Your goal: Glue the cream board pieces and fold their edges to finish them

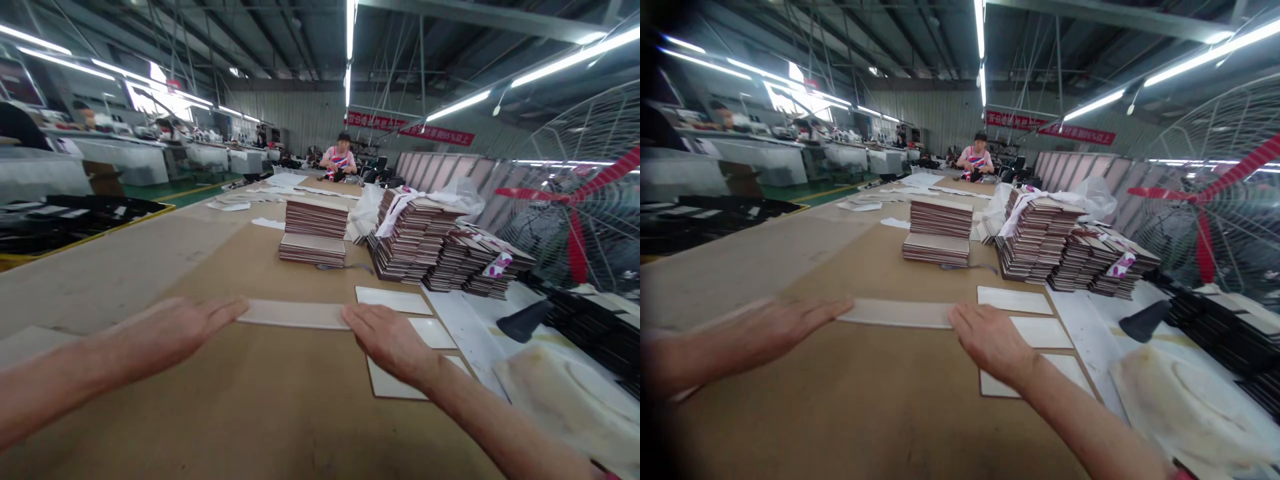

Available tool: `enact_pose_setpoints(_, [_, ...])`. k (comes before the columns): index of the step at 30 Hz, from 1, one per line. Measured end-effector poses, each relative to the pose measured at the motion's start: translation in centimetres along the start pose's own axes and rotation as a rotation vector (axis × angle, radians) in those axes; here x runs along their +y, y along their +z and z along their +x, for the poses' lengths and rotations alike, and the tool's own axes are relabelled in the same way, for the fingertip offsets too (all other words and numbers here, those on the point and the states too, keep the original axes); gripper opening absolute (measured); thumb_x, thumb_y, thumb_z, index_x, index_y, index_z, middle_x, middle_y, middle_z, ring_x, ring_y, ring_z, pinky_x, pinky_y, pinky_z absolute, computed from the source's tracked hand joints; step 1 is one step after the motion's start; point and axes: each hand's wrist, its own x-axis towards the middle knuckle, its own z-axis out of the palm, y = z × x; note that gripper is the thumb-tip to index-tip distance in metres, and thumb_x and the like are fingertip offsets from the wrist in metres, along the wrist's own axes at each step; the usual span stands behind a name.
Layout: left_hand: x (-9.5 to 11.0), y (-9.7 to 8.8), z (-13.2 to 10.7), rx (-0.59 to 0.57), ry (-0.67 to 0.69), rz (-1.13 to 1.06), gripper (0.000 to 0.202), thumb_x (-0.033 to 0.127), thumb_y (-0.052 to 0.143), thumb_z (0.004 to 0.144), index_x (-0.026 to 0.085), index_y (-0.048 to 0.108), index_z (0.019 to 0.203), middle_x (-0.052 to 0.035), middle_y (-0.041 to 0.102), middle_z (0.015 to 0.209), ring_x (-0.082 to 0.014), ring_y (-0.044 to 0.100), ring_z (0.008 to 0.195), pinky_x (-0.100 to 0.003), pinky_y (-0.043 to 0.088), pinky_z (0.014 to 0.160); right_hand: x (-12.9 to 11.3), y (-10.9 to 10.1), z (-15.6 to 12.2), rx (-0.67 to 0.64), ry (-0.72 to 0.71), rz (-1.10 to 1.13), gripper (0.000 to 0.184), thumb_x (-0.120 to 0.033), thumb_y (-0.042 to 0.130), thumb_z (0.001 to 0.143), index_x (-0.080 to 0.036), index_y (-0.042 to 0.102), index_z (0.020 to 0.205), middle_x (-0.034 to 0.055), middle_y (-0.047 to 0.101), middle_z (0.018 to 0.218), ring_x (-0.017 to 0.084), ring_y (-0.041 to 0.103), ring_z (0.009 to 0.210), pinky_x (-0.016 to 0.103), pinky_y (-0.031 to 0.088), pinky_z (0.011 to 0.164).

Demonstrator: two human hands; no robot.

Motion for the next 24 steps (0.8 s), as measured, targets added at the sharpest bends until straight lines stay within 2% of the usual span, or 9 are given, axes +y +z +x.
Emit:
enact_pose_setpoints(2, [-2.6,-1.2,6.9,-0.019,-0.013,0.033,0.064,0.005,0.031,0.092,0.024,0.054,0.148,-0.0079,0.06,0.149,-0.022,0.066,0.126,-0.038,0.054,0.104,4.5,1.8,3.4,-0.011,0.04,-0.057,0.039,-0.003,0.049,0.096,-0.01,0.06,0.132,0.0176,0.07,0.129,0.025,0.066,0.12,0.04,0.053,0.103])
enact_pose_setpoints(5, [-5.5,-1.0,15.6,0.008,-0.105,0.037,0.059,0.007,0.035,0.092,0.026,0.058,0.142,-0.0064,0.06,0.149,-0.0244,0.066,0.126,-0.038,0.054,0.103,10.2,5.2,7.8,-0.073,0.146,-0.117,0.041,-0.003,0.046,0.099,-0.011,0.057,0.137,0.0167,0.066,0.137,0.024,0.06,0.128,0.034,0.049,0.107])
enact_pose_setpoints(7, [-6.8,0.4,19.8,0.03,-0.149,0.03,0.055,0.009,0.038,0.092,0.027,0.059,0.14,-0.0076,0.063,0.146,-0.0261,0.065,0.126,-0.039,0.053,0.103,13.0,7.5,10.1,-0.082,0.197,-0.133,0.041,-0.003,0.043,0.1,-0.011,0.057,0.138,0.0182,0.065,0.136,0.024,0.06,0.128,0.035,0.047,0.108])
enact_pose_setpoints(9, [-7.6,2.1,22.6,0.044,-0.177,0.02,0.052,0.012,0.041,0.092,0.027,0.059,0.139,-0.0088,0.066,0.141,-0.027,0.064,0.127,-0.04,0.052,0.105,15.1,9.5,11.7,-0.093,0.231,-0.139,0.042,-0.002,0.04,0.1,-0.009,0.056,0.138,0.0202,0.065,0.136,0.026,0.059,0.127,0.036,0.047,0.108])
enact_pose_setpoints(12, [-8.2,4.6,24.9,0.043,-0.203,-0.008,0.051,0.014,0.044,0.09,0.028,0.059,0.137,-0.0081,0.067,0.139,-0.0264,0.063,0.127,-0.039,0.05,0.105,17.0,12.2,13.0,-0.131,0.256,-0.133,0.042,-0.002,0.039,0.1,-0.008,0.055,0.139,0.0215,0.064,0.135,0.027,0.057,0.128,0.037,0.046,0.107])
enact_pose_setpoints(15, [-8.6,6.3,25.7,0.029,-0.214,-0.038,0.05,0.017,0.047,0.087,0.027,0.06,0.135,-0.0071,0.067,0.139,-0.0247,0.064,0.126,-0.036,0.05,0.106,17.7,14.0,13.1,-0.174,0.265,-0.107,0.04,-0.004,0.041,0.1,-0.011,0.057,0.136,0.0194,0.065,0.133,0.026,0.056,0.128,0.036,0.045,0.108])
enact_pose_setpoints(19, [-9.1,7.4,26.0,0.019,-0.22,-0.074,0.043,0.022,0.046,0.089,0.025,0.062,0.129,-0.0059,0.069,0.136,-0.0233,0.065,0.124,-0.034,0.049,0.107,17.8,15.1,12.6,-0.184,0.286,-0.061,0.043,-0.002,0.045,0.097,-0.011,0.056,0.137,0.0174,0.061,0.139,0.024,0.051,0.134,0.036,0.041,0.112])
enact_pose_setpoints(24, [-9.2,8.1,26.4,0.038,-0.246,-0.094,0.036,0.031,0.04,0.098,0.021,0.063,0.123,-0.0086,0.072,0.128,-0.0239,0.066,0.122,-0.034,0.048,0.106,17.4,15.7,13.2,-0.145,0.287,-0.007,0.049,-0.001,0.051,0.089,-0.005,0.054,0.137,0.0204,0.058,0.142,0.028,0.049,0.135,0.037,0.041,0.112])
